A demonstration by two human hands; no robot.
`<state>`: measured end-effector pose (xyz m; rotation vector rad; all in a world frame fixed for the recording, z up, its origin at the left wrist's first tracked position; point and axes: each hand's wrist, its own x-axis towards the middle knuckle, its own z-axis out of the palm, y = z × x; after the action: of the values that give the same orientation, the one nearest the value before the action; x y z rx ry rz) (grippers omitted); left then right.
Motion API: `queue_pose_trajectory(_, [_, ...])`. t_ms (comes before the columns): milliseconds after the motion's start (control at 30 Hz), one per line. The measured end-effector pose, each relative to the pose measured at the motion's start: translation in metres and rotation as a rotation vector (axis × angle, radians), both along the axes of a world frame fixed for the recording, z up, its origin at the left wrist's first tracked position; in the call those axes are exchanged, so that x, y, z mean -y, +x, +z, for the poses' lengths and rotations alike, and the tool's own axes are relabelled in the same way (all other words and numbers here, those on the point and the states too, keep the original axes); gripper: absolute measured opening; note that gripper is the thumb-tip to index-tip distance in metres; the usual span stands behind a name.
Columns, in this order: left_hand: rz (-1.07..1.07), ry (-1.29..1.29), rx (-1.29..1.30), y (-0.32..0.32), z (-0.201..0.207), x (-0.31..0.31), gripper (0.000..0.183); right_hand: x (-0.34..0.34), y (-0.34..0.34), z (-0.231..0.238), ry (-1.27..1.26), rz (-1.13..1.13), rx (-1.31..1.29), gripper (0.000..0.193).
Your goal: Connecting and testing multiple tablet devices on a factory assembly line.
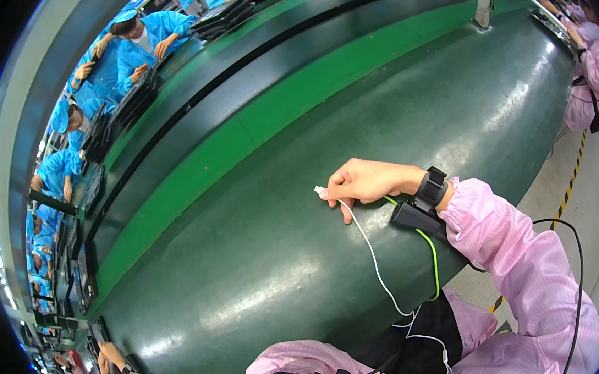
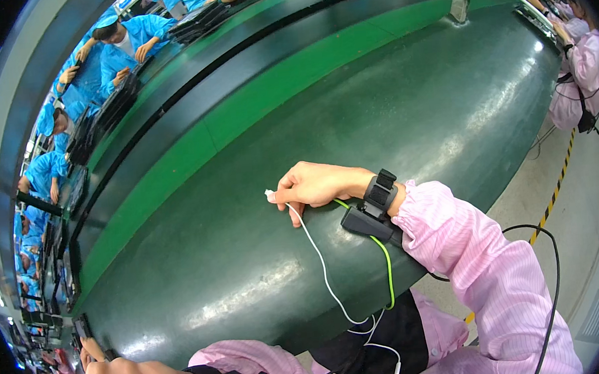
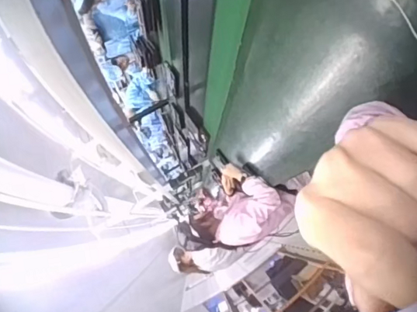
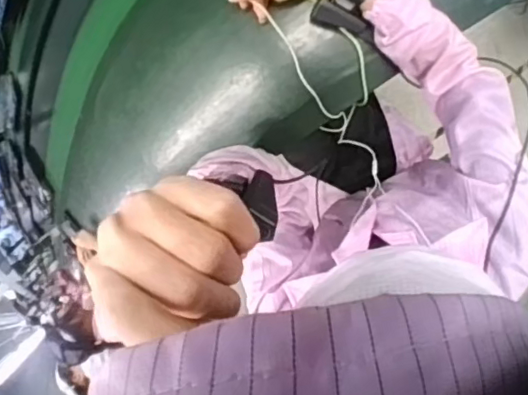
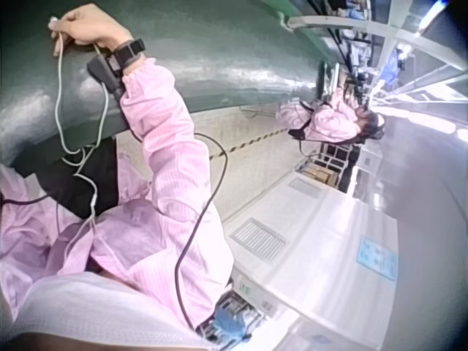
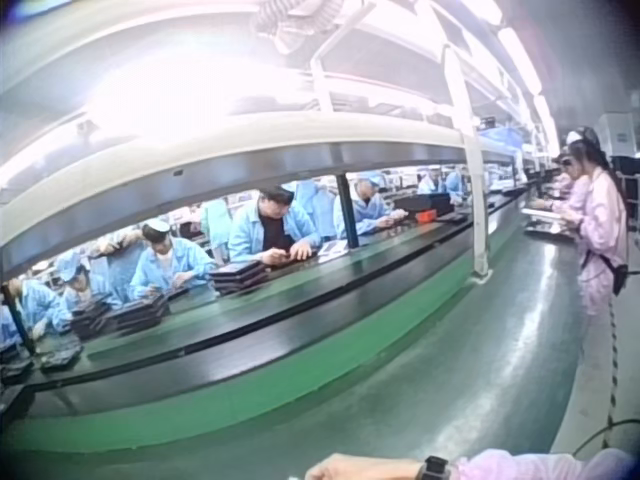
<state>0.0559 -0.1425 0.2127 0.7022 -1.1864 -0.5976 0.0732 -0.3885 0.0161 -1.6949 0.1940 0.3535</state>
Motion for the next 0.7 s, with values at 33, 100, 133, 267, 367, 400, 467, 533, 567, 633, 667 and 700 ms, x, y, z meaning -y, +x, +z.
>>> queue_pose_trajectory(33, [-0.054,-0.027,0.027,0.003,-0.001,0.001,0.031,0.0,0.0,0.0,0.002,0.001,-0.001,0.042])
queue_pose_trajectory(100, [-0.186,-0.07,0.111,0.017,-0.005,0.004,0.029,0.0,0.0,0.0,0.014,0.004,0.005,0.042])
queue_pose_trajectory(133, [-0.205,-0.073,0.098,0.015,-0.004,0.003,0.028,0.0,0.0,0.0,0.025,0.006,0.012,0.042])
queue_pose_trajectory(267, [-0.186,-0.064,-0.096,0.015,-0.002,0.003,0.022,-0.001,-0.001,-0.001,0.017,0.0,0.026,0.043])
queue_pose_trajectory(367, [-0.359,-0.22,-0.213,0.017,-0.003,0.006,0.019,-0.001,-0.003,-0.002,-0.011,0.006,0.033,0.044])
queue_pose_trajectory(400, [-0.449,-0.368,-0.285,0.018,-0.005,0.009,0.018,-0.001,-0.003,-0.002,-0.013,0.007,0.041,0.044])
queue_pose_trajectory(467, [-0.612,-0.593,-0.353,0.025,-0.008,0.011,0.016,0.0,-0.001,-0.001,-0.027,0.013,0.044,0.045])
queue_pose_trajectory(533, [-0.572,-0.641,-0.445,0.025,-0.008,0.009,0.016,0.001,-0.001,-0.001,-0.012,0.016,0.052,0.045])
queue_pose_trajectory(567, [-0.551,-0.663,-0.495,0.025,-0.007,0.008,0.017,0.001,-0.001,-0.001,-0.007,0.018,0.049,0.045])
queue_pose_trajectory(633, [-0.618,-0.676,-0.598,0.026,-0.007,0.008,0.017,0.001,-0.001,-0.002,-0.001,0.014,0.048,0.044])
queue_pose_trajectory(667, [-0.707,-0.676,-0.645,0.028,-0.008,0.009,0.018,0.001,-0.001,-0.002,-0.002,0.013,0.047,0.044])
queue_pose_trajectory(700, [-0.8,-0.677,-0.687,0.03,-0.008,0.01,0.018,0.001,0.0,-0.002,0.003,0.011,0.044,0.044])
